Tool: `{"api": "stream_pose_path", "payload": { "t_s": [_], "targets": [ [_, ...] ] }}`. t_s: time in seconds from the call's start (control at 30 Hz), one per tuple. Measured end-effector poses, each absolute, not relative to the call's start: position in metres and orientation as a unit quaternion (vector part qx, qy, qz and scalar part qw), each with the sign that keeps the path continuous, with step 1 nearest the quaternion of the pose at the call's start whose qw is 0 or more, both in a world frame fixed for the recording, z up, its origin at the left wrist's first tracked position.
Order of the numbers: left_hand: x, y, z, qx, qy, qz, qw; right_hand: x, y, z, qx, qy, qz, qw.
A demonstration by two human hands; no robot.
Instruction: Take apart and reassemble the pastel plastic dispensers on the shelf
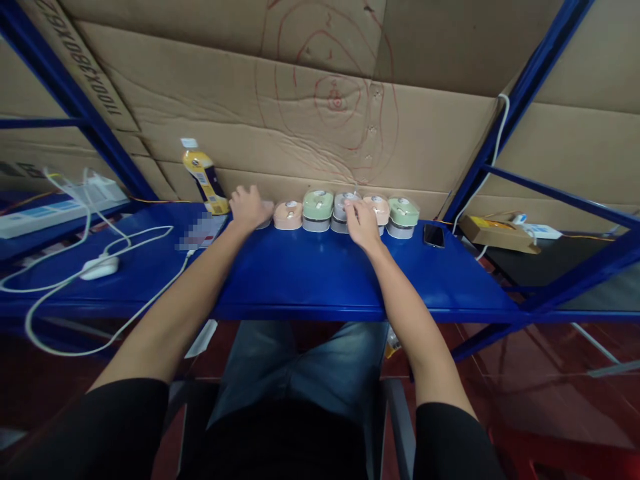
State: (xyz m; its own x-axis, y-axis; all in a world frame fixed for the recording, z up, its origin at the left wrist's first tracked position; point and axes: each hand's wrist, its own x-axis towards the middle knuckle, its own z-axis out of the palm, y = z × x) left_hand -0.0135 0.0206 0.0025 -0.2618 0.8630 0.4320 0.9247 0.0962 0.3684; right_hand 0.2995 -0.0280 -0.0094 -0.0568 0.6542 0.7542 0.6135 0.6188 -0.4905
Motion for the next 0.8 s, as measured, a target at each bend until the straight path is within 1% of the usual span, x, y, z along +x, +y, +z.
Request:
{"api": "stream_pose_path", "payload": {
  "t_s": [0.1, 0.2, 0.3, 0.43, 0.53, 0.6, 0.7, 0.8],
  "targets": [
    [-0.036, 0.022, -0.010, -0.567, -0.787, -0.244, 0.028, 0.299, -0.027, -0.012, -0.438, -0.725, 0.023, 0.531],
    [-0.044, 0.025, -0.019, -0.573, -0.790, -0.218, -0.024, 0.299, -0.026, -0.013, -0.438, -0.728, 0.028, 0.527],
    [-0.048, 0.023, -0.019, -0.577, -0.784, -0.225, -0.048, 0.301, -0.025, -0.013, -0.439, -0.723, 0.027, 0.532],
    [-0.052, 0.006, -0.004, -0.568, -0.775, -0.275, -0.038, 0.300, -0.027, -0.011, -0.432, -0.728, 0.027, 0.531],
    [-0.047, -0.016, 0.008, -0.629, -0.691, -0.356, -0.007, 0.292, -0.033, -0.011, -0.417, -0.745, 0.046, 0.518],
    [-0.037, -0.033, 0.010, -0.713, -0.586, -0.384, -0.023, 0.285, -0.038, -0.013, -0.389, -0.766, 0.060, 0.508],
    [-0.016, -0.053, 0.002, -0.820, -0.440, -0.349, -0.110, 0.277, -0.045, -0.017, -0.330, -0.815, 0.082, 0.469],
    [0.003, -0.060, -0.014, -0.873, -0.347, -0.299, -0.170, 0.273, -0.048, -0.022, -0.306, -0.861, 0.113, 0.391]
  ]
}}
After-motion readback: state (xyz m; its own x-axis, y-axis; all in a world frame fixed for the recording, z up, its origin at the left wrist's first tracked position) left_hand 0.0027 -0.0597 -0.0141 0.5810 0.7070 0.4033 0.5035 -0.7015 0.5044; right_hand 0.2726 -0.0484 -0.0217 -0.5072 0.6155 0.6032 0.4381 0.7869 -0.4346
